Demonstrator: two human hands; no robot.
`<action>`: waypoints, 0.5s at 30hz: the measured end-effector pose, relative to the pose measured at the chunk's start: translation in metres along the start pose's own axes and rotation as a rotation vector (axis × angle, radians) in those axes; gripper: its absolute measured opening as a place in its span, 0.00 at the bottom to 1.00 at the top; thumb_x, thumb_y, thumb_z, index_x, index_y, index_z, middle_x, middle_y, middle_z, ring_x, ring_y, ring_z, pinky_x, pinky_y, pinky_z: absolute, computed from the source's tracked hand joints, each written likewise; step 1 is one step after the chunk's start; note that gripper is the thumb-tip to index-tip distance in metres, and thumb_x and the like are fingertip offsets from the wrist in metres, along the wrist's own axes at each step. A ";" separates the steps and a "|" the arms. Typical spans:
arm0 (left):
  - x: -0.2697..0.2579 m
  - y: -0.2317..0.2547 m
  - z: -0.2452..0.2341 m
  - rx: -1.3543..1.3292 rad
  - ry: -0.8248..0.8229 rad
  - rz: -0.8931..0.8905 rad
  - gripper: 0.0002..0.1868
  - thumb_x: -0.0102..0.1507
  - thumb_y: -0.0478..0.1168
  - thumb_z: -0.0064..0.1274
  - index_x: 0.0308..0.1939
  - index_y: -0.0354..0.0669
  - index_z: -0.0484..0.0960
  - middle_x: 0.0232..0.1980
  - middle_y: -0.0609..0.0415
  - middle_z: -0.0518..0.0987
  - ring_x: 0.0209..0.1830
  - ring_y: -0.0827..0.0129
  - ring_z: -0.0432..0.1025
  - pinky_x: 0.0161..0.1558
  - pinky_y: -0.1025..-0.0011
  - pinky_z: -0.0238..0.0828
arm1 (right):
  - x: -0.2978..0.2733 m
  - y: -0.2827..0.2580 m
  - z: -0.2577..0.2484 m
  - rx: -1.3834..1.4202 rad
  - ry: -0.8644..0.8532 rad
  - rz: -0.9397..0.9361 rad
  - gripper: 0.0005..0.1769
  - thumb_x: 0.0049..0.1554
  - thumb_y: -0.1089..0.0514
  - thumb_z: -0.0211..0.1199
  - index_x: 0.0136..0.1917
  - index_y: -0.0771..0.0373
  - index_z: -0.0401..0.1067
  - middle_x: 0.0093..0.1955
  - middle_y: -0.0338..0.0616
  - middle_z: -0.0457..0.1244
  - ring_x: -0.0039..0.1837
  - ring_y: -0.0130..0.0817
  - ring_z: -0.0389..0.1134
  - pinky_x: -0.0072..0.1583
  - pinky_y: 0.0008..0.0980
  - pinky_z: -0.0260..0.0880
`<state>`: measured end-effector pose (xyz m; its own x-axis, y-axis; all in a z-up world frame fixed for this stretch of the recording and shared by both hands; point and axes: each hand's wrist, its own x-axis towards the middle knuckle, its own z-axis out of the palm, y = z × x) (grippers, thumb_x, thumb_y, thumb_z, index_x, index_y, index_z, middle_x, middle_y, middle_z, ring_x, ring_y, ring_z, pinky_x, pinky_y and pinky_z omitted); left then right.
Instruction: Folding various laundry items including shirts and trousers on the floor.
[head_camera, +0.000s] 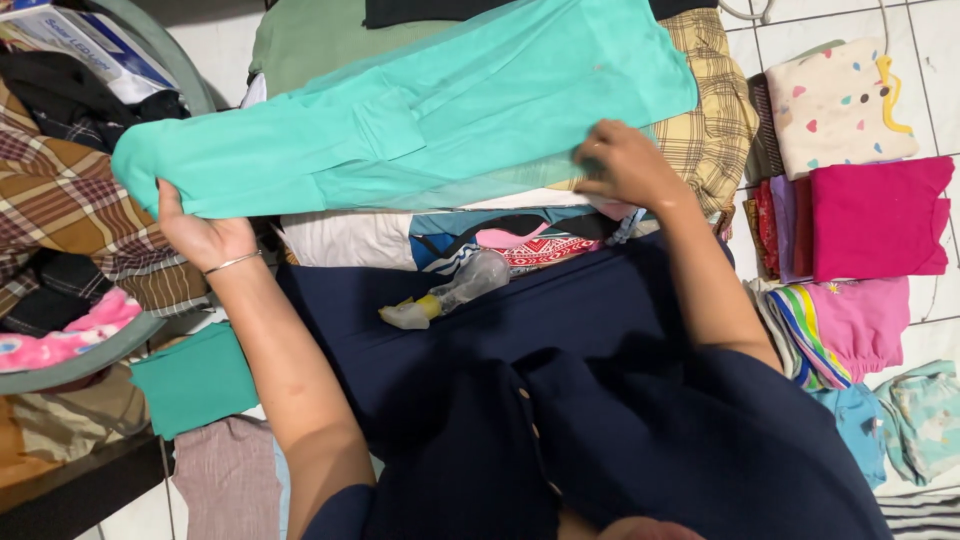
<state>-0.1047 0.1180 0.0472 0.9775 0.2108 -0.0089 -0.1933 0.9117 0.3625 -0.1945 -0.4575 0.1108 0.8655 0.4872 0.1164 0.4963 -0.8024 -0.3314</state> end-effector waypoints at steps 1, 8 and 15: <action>0.000 0.001 -0.002 -0.001 0.002 -0.002 0.23 0.73 0.41 0.39 0.66 0.25 0.70 0.67 0.37 0.75 0.70 0.48 0.71 0.77 0.49 0.67 | -0.012 0.011 0.008 0.000 -0.002 0.002 0.21 0.44 0.49 0.77 0.47 0.60 0.78 0.52 0.49 0.65 0.57 0.50 0.67 0.58 0.45 0.69; 0.001 -0.002 -0.002 -0.007 -0.019 -0.021 0.24 0.73 0.41 0.39 0.66 0.25 0.70 0.68 0.36 0.75 0.70 0.48 0.71 0.79 0.48 0.66 | -0.033 0.053 0.011 0.157 0.245 0.330 0.07 0.59 0.58 0.72 0.51 0.59 0.80 0.53 0.45 0.65 0.59 0.43 0.68 0.62 0.40 0.71; -0.001 -0.001 0.002 0.017 -0.059 -0.015 0.25 0.72 0.42 0.39 0.67 0.26 0.69 0.69 0.36 0.73 0.72 0.47 0.69 0.80 0.47 0.64 | 0.037 0.122 0.008 -0.078 0.187 0.219 0.08 0.57 0.57 0.71 0.51 0.58 0.83 0.56 0.49 0.65 0.61 0.49 0.68 0.64 0.46 0.69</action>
<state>-0.1048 0.1158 0.0488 0.9836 0.1757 0.0404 -0.1778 0.9083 0.3786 -0.1021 -0.5347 0.0669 0.9463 0.2337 0.2234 0.2942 -0.9090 -0.2951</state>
